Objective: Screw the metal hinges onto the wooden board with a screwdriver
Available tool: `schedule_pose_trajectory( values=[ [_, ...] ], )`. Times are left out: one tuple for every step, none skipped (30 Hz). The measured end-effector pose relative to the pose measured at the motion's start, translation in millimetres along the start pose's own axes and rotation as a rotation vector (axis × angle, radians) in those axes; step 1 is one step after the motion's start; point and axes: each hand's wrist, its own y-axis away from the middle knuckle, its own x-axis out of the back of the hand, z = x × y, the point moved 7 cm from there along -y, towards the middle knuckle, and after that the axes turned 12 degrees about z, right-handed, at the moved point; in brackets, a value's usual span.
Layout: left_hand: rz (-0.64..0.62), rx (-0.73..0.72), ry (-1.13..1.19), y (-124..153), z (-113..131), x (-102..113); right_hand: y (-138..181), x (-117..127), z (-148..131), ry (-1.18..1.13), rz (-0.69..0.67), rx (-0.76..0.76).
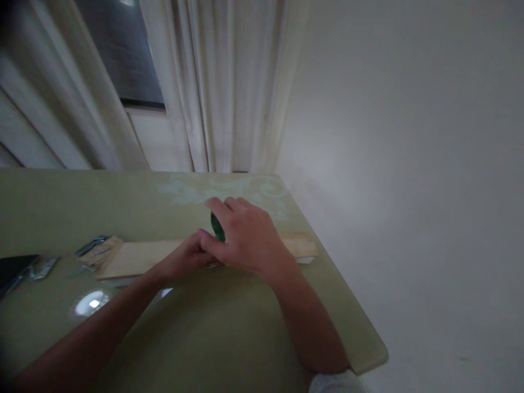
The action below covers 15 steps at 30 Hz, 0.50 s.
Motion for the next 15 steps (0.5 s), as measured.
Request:
schedule_pose_trajectory(
  values=[
    [0.036,0.015,0.006,-0.8,-1.1,1.6,-0.6,-0.1,3.3,0.050,0.005,-0.047],
    [0.060,0.035,0.012,-1.2,-2.2,2.8,-0.8,-0.6,5.3,0.075,-0.001,-0.079],
    [0.069,0.053,0.017,-1.3,-2.8,3.3,-0.8,-1.3,4.9,0.066,-0.010,-0.084],
    [0.058,0.058,0.016,-1.0,-2.3,2.9,-0.7,-2.0,2.2,0.025,-0.022,-0.061],
    [0.035,0.050,0.011,-0.6,-0.7,2.1,-0.4,-1.7,-1.9,-0.032,-0.027,-0.022],
    [0.009,0.032,0.005,-0.1,1.5,1.2,0.0,-0.6,-5.8,-0.081,-0.024,0.018],
    [-0.010,0.011,0.003,0.4,3.7,0.5,0.4,0.7,-8.0,-0.104,-0.016,0.041],
    [-0.016,-0.004,0.004,0.7,5.3,0.4,0.4,2.0,-7.7,-0.092,-0.002,0.037],
    [-0.004,-0.008,0.008,0.5,5.7,0.8,0.0,3.0,-5.4,-0.049,0.015,0.012],
    [0.021,0.002,0.013,0.2,5.0,1.7,-0.4,3.6,-2.2,0.008,0.031,-0.023],
    [0.049,0.023,0.015,-0.1,3.3,2.6,-0.9,3.7,0.4,0.058,0.041,-0.049],
    [0.071,0.048,0.014,-0.2,1.4,3.2,-1.3,3.3,1.7,0.086,0.045,-0.059],
    [0.080,0.068,0.014,-0.1,0.2,3.2,-1.5,2.7,1.4,0.089,0.043,-0.050],
    [0.070,0.078,0.015,0.2,-0.1,2.5,-1.6,2.1,-0.4,0.070,0.038,-0.025],
    [0.044,0.075,0.016,0.7,0.8,1.3,-1.3,2.0,-2.7,0.041,0.031,0.004]
  ],
)
